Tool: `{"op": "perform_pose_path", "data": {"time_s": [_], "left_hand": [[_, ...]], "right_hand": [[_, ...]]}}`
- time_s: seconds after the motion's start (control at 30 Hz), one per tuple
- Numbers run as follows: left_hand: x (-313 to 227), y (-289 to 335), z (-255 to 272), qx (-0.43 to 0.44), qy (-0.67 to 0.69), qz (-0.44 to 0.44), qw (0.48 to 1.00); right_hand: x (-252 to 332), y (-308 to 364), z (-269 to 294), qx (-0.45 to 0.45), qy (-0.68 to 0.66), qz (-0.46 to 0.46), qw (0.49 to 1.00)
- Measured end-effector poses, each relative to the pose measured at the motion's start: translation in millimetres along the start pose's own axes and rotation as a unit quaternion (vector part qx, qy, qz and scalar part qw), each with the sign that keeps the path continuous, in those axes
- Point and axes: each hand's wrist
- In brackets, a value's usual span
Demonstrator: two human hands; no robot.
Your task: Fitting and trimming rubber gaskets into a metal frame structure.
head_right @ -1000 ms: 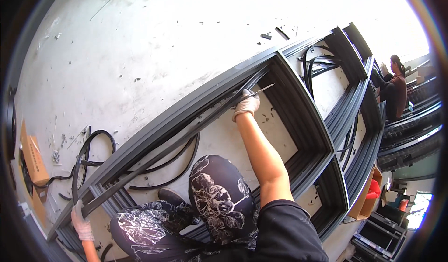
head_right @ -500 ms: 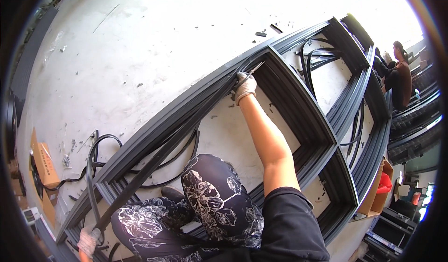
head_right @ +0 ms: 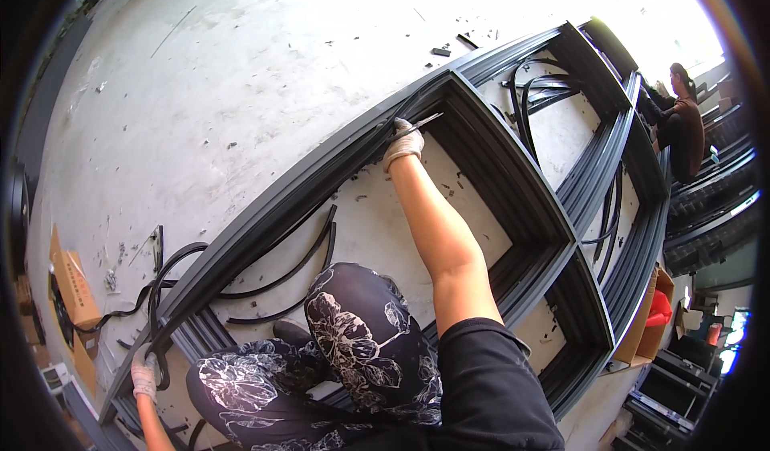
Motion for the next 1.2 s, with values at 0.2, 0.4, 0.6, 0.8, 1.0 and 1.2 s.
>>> {"op": "perform_pose_path", "data": {"time_s": [0.2,0.4,0.6,0.8,1.0,1.2], "left_hand": [[75,13,42,-0.056,0.195,0.066,0.977],[8,33,112,-0.111,0.045,-0.023,0.993],[22,69,153,0.056,0.122,0.123,0.983],[-13,53,119,0.075,0.016,0.005,0.997],[-5,20,66,0.037,-0.051,-0.017,0.998],[37,16,56,0.030,-0.043,0.182,0.982]], "right_hand": [[-5,-9,-3,-0.044,-0.064,-0.021,0.997],[11,0,6,0.001,-0.009,0.002,1.000],[15,39,3,0.036,0.020,-0.008,0.999],[2,28,10,0.033,-0.030,-0.029,0.999],[15,16,16,0.031,0.004,-0.009,0.999],[-18,-27,18,0.123,0.386,0.032,0.914]]}}
Point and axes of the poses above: each hand's wrist, its own y-axis away from the middle knuckle, its own z-axis out of the back of the hand, x = y × z
